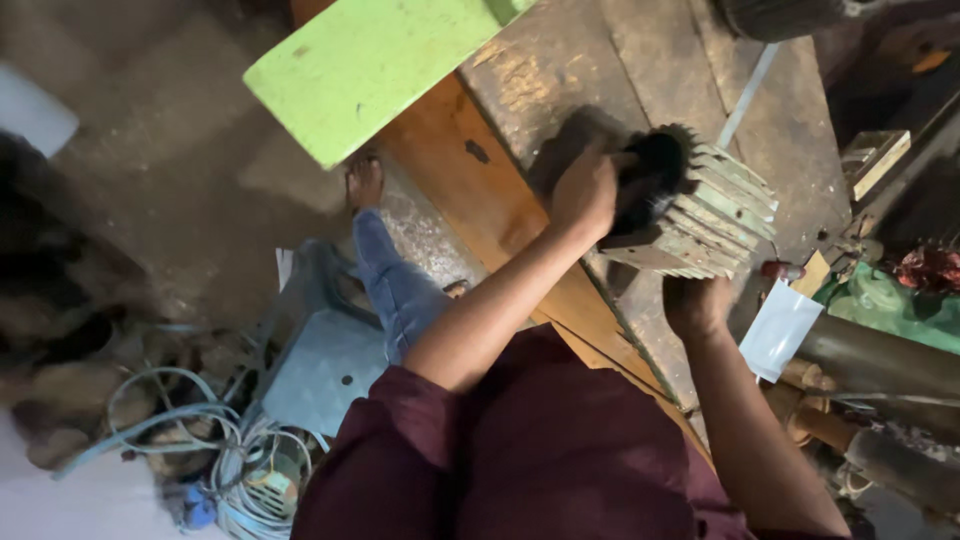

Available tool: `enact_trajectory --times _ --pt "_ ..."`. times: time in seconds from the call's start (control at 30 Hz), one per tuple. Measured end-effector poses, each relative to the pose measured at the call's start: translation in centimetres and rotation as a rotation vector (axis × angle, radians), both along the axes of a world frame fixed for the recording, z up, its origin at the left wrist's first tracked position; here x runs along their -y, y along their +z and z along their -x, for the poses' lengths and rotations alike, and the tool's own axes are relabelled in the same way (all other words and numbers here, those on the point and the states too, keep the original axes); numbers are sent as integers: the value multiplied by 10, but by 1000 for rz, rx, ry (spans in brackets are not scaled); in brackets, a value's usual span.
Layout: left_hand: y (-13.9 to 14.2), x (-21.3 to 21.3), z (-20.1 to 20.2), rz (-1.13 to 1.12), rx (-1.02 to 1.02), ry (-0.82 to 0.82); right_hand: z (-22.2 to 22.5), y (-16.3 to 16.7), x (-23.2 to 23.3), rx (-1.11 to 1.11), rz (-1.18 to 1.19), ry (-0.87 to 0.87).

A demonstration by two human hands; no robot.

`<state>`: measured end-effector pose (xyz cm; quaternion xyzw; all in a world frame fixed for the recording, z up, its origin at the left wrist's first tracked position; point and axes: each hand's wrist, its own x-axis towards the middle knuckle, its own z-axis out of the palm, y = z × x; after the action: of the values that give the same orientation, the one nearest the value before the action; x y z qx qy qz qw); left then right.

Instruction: The person cuts small rectangular pieces of white insulating material using scissors and inserts them into the slots of a cylindrical motor stator. The person repeatedly cuts and places the pieces into the stator slots on a cluttered workbench.

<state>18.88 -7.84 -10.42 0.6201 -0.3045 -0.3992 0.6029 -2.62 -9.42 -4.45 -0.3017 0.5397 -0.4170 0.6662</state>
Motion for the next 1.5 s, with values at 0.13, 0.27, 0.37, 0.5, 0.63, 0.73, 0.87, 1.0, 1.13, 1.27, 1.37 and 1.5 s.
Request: enact_trajectory --times 0.13,0.27,0.37,0.5,0.63,0.73,0.87,1.0,1.13,1.27,1.37,1.5 --pt "14 -2 -12 100 396 -94 -2 5 -7 -67 110 118" --pt "58 -29 -5 116 63 -11 17 14 -17 -1037 274 495" --pt "97 -54 14 100 50 -185 38 23 -24 -909 437 319" --pt "119 -42 37 90 313 -3 68 34 -23 -1467 694 379" --pt "115 -33 33 75 422 14 81 25 -26 -1620 788 451" --pt "111 -15 14 93 460 -78 87 12 -43 -1565 822 506" --pt "108 33 -25 40 426 -247 89 6 -52 -1472 986 448" --pt "114 52 -37 -52 535 -264 87 3 -59 -1475 926 476" --pt "111 15 -20 270 728 -136 103 4 -88 -1346 937 468" --pt "90 -32 17 438 1046 -214 122 1 -109 -1199 1012 410" --pt "67 -31 26 313 1073 -163 125 -3 -116 -1115 1015 461" --pt "47 -20 20 325 1165 -86 119 -12 -118 -1136 1060 416"
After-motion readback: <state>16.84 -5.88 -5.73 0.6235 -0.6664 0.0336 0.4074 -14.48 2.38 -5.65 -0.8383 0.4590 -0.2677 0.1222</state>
